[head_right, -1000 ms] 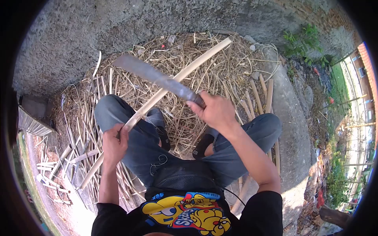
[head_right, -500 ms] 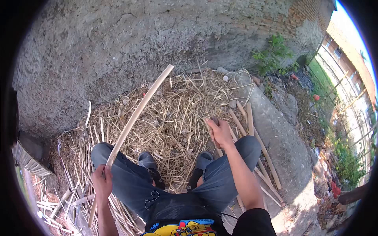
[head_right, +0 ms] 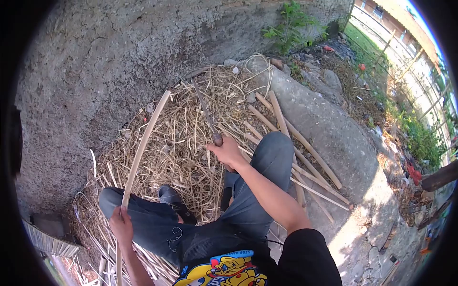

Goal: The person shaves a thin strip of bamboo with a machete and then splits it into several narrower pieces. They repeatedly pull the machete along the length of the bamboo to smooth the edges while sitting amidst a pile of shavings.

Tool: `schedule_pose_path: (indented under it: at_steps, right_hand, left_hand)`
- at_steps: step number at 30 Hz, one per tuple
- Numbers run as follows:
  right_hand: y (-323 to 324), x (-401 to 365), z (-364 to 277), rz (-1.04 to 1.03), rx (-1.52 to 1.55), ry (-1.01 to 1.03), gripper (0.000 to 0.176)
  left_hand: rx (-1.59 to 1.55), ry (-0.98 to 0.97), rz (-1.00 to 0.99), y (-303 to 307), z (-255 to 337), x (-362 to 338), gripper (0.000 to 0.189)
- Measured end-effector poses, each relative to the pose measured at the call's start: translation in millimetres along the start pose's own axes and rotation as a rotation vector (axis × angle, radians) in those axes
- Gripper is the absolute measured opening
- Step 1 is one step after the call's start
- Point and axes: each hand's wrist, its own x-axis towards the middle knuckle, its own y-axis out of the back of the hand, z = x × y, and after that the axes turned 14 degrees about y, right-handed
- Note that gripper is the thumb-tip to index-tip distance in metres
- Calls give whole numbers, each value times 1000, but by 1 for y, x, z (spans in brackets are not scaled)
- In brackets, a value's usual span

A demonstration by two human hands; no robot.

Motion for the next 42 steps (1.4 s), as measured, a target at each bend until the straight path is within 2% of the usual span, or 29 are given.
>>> schedule_pose_path:
  at_steps: [2, 8, 20, 22, 32, 42]
  right_hand:
    - [-1, 0, 2, 24, -31, 62, 41]
    - [1, -5, -6, -13, 8, 24, 46]
    - [-4, -6, -6, -59, -9, 22, 45]
    - [-4, -7, -5, -63, -4, 18, 44]
    - [-6, -4, 1, -41, -6, 3, 43]
    - [-6, -6, -1, -53, -23, -20, 43]
  left_hand:
    - [-9, 6, -9, 0, 1, 0, 31]
    - [42, -17, -8, -3, -3, 2, 30]
    - [29, -19, 15, -2, -3, 2, 32]
    - [35, -13, -10, -1, -3, 3, 28]
    - [3, -19, -45, -1, -1, 4, 31]
    - [84, 1, -28, -1, 3, 2, 33]
